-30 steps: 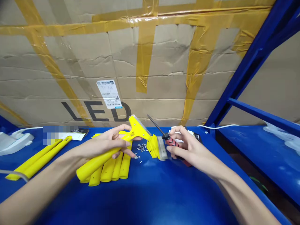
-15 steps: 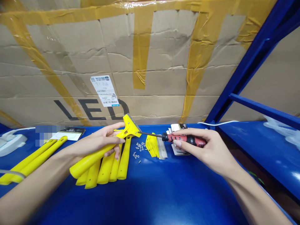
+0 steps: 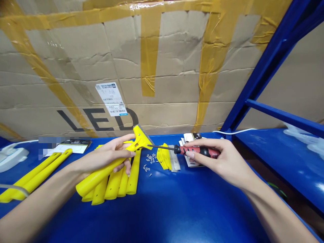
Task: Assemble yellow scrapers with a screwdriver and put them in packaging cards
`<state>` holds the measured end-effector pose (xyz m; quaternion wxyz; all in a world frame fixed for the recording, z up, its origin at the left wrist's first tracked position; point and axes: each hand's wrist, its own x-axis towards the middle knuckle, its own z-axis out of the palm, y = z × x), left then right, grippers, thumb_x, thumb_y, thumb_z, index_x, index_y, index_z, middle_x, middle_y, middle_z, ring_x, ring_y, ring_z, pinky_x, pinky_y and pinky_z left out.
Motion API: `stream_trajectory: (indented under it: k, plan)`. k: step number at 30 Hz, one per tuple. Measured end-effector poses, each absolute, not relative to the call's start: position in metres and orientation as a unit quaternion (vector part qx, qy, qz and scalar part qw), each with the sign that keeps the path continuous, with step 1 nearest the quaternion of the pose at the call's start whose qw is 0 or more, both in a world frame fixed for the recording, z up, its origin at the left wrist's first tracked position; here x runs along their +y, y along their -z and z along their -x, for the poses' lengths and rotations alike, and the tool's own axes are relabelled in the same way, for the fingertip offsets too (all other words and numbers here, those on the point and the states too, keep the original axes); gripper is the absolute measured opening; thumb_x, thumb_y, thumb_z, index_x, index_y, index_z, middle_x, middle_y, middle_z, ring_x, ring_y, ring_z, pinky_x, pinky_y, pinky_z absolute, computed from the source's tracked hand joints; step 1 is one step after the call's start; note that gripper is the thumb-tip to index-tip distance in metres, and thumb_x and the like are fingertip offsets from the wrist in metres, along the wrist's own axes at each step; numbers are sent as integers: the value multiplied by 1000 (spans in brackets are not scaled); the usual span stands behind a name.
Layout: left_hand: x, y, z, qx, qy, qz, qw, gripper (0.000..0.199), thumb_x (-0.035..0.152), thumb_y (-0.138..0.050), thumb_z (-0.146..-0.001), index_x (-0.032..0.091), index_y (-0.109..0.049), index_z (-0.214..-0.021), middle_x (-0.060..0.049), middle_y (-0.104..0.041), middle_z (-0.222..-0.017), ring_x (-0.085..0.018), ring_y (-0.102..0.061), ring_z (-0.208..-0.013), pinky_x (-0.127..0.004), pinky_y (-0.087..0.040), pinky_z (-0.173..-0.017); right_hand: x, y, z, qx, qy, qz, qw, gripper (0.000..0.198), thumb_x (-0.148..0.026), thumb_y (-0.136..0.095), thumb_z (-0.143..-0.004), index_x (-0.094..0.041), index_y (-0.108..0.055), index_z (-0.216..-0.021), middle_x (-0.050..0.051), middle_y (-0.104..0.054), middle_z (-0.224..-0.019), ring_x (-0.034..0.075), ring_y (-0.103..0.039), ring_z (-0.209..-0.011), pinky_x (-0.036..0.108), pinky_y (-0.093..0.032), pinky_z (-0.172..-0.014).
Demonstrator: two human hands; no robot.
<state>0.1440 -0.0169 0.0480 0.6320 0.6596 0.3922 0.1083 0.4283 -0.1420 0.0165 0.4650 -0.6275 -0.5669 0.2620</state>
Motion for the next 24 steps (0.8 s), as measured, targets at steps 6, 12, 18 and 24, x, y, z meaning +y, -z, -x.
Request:
stream_trajectory:
  k: [6,12,18,24]
  plan:
    - [-14,-43,-143,383,-114,-656,641,86,23,-60,-92,16,-9,-161,-7,-76,-69,-10,-52,-48,-19,-38,-51,-142,-15,-430,-558,-288,618,473,27,-47,-82,-77,-31,-83,-99,5,-82,-95,20,-77,-76,25,-65,-67]
    - [-13,-42,-143,375,-116,-655,646,87,23,-60,-92,16,-8,-162,-7,-76,-70,-9,-52,-47,-18,-38,-51,-141,-13,-430,-553,-295,609,487,27,-46,-84,-76,-30,-84,-97,6,-82,-93,19,-77,-74,24,-65,-64]
    - [-14,-43,-141,379,-114,-658,641,87,24,-60,-92,18,-9,-162,-6,-76,-70,-9,-52,-47,-19,-37,-51,-141,-16,-426,-537,-304,614,491,30,-47,-84,-74,-27,-84,-97,7,-81,-91,18,-74,-70,25,-63,-60]
    - [-18,-50,-143,399,-103,-657,631,84,22,-58,-94,16,-9,-161,-7,-76,-69,-9,-51,-48,-19,-38,-53,-140,-20,-423,-521,-329,607,502,31,-46,-87,-71,-25,-84,-94,7,-81,-83,15,-69,-61,25,-61,-56]
